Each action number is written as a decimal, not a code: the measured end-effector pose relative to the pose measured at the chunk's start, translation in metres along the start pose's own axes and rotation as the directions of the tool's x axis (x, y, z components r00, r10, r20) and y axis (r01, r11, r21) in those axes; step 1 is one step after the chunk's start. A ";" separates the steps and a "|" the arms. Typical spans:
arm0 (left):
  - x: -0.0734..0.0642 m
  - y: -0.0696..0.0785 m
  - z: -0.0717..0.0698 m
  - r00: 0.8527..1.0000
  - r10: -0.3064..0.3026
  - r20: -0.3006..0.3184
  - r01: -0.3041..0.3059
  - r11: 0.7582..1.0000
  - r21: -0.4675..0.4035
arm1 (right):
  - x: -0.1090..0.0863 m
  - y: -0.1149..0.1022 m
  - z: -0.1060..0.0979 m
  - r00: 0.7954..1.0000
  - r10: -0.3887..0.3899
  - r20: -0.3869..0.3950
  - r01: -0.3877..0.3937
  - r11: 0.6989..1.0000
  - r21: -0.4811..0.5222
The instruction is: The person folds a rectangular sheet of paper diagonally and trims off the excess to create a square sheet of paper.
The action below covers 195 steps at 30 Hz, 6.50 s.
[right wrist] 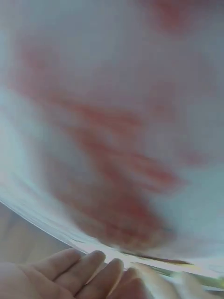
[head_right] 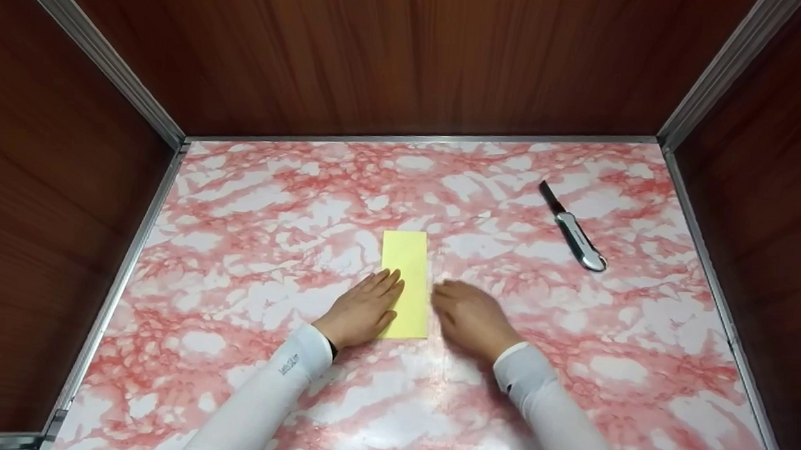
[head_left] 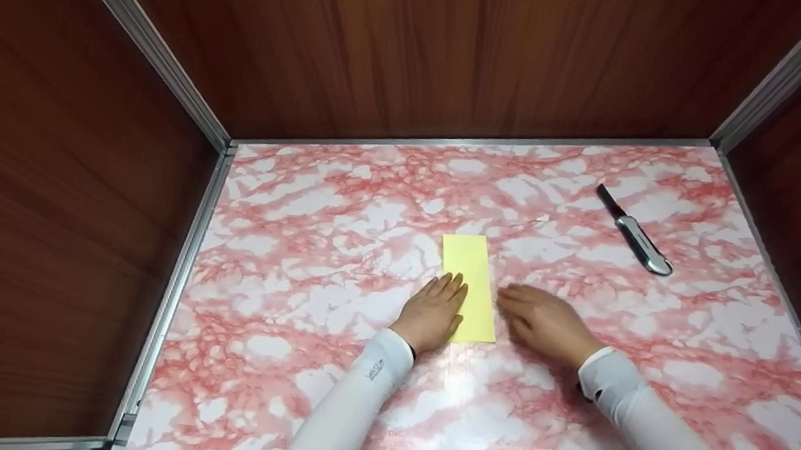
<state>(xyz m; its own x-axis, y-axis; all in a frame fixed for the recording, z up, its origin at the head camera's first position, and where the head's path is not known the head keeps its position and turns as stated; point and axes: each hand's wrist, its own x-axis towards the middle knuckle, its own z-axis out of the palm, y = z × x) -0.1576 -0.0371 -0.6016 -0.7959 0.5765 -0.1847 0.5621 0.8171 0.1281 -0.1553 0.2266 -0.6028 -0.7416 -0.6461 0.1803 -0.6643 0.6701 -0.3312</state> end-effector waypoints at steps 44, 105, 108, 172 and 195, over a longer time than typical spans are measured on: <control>0.001 0.004 0.003 1.000 0.010 -0.002 -0.010 0.999 0.032 | -0.041 0.097 -0.037 0.846 0.533 0.024 -0.534 0.846 0.018; 0.001 0.004 0.002 1.000 0.009 -0.010 -0.009 1.000 0.023 | -0.019 0.027 -0.008 0.842 0.507 -0.183 -0.506 0.861 0.053; 0.001 0.004 0.004 1.000 0.012 -0.022 -0.012 1.000 0.014 | -0.017 0.029 -0.005 0.845 0.491 -0.214 -0.496 0.868 0.035; -0.007 -0.015 0.007 0.997 -0.075 0.012 0.075 0.997 -0.005 | -0.054 -0.002 0.000 0.901 0.382 -0.206 -0.383 0.923 0.033; 0.001 -0.005 0.014 0.964 0.015 -0.266 -0.016 1.000 0.000 | -0.056 -0.003 -0.003 0.909 0.368 -0.195 -0.367 0.929 0.041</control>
<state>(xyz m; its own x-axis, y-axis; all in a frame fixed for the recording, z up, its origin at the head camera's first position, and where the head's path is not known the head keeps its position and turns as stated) -0.1581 -0.0404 -0.6160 -0.8183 0.5688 0.0827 0.5747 0.8078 0.1311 -0.1119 0.2621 -0.6097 -0.9369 -0.2693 0.2229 -0.3409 0.8448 -0.4124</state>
